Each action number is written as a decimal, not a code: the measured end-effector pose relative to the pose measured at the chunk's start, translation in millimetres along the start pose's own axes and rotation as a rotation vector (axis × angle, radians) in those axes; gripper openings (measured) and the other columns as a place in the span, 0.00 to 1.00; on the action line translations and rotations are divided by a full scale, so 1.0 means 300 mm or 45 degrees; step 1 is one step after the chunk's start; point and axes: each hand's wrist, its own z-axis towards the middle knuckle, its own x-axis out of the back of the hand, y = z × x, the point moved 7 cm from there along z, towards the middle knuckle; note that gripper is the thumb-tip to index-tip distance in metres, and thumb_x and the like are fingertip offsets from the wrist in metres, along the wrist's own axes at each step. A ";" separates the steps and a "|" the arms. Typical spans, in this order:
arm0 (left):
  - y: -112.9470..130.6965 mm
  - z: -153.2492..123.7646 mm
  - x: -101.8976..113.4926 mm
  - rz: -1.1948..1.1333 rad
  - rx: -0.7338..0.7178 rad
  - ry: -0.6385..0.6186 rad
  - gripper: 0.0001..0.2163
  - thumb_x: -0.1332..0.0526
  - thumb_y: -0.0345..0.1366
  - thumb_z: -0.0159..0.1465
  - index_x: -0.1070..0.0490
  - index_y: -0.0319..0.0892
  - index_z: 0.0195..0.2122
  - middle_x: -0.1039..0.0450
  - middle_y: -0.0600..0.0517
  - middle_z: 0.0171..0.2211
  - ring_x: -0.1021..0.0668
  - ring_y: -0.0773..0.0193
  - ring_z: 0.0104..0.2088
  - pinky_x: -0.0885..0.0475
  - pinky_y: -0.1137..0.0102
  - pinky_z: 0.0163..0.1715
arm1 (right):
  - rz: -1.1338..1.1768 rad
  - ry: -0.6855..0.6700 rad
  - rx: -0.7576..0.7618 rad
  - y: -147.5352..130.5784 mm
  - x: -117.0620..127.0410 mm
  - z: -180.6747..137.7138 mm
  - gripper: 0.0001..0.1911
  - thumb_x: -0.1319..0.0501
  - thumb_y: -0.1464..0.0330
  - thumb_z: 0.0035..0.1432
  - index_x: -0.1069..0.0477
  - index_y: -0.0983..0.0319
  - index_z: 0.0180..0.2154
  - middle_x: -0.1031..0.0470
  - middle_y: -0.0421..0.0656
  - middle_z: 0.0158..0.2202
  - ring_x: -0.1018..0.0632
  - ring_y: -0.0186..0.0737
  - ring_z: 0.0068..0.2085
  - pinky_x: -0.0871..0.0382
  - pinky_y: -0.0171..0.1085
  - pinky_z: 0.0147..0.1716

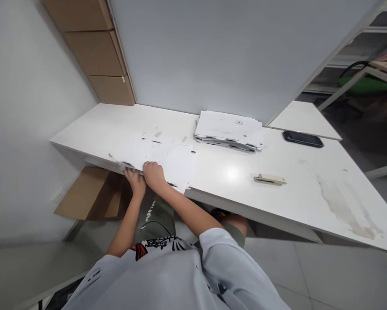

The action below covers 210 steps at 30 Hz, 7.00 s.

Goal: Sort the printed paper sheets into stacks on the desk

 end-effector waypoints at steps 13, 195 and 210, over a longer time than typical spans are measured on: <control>0.141 -0.127 -0.002 -0.001 -0.710 -0.259 0.22 0.50 0.42 0.72 0.41 0.42 0.65 0.40 0.39 0.65 0.46 0.49 0.70 0.50 0.44 0.66 | 0.155 0.223 -0.189 0.239 -0.053 -0.256 0.28 0.47 0.59 0.67 0.39 0.68 0.62 0.37 0.56 0.64 0.36 0.55 0.62 0.42 0.49 0.57; 1.199 0.519 -0.204 -0.039 -1.705 -0.277 0.23 0.57 0.27 0.70 0.34 0.47 0.61 0.33 0.50 0.62 0.38 0.62 0.66 0.45 0.56 0.67 | -0.043 0.945 -0.621 1.377 0.124 -0.780 0.19 0.48 0.73 0.57 0.28 0.67 0.49 0.26 0.54 0.49 0.27 0.50 0.51 0.34 0.48 0.52; 1.089 0.570 -0.729 0.470 -1.237 -1.062 0.32 0.45 0.32 0.62 0.48 0.36 0.69 0.52 0.39 0.70 0.48 0.48 0.69 0.50 0.50 0.66 | -0.113 0.910 -0.640 1.363 0.132 -0.784 0.18 0.47 0.75 0.56 0.28 0.67 0.47 0.24 0.54 0.46 0.27 0.50 0.49 0.34 0.46 0.52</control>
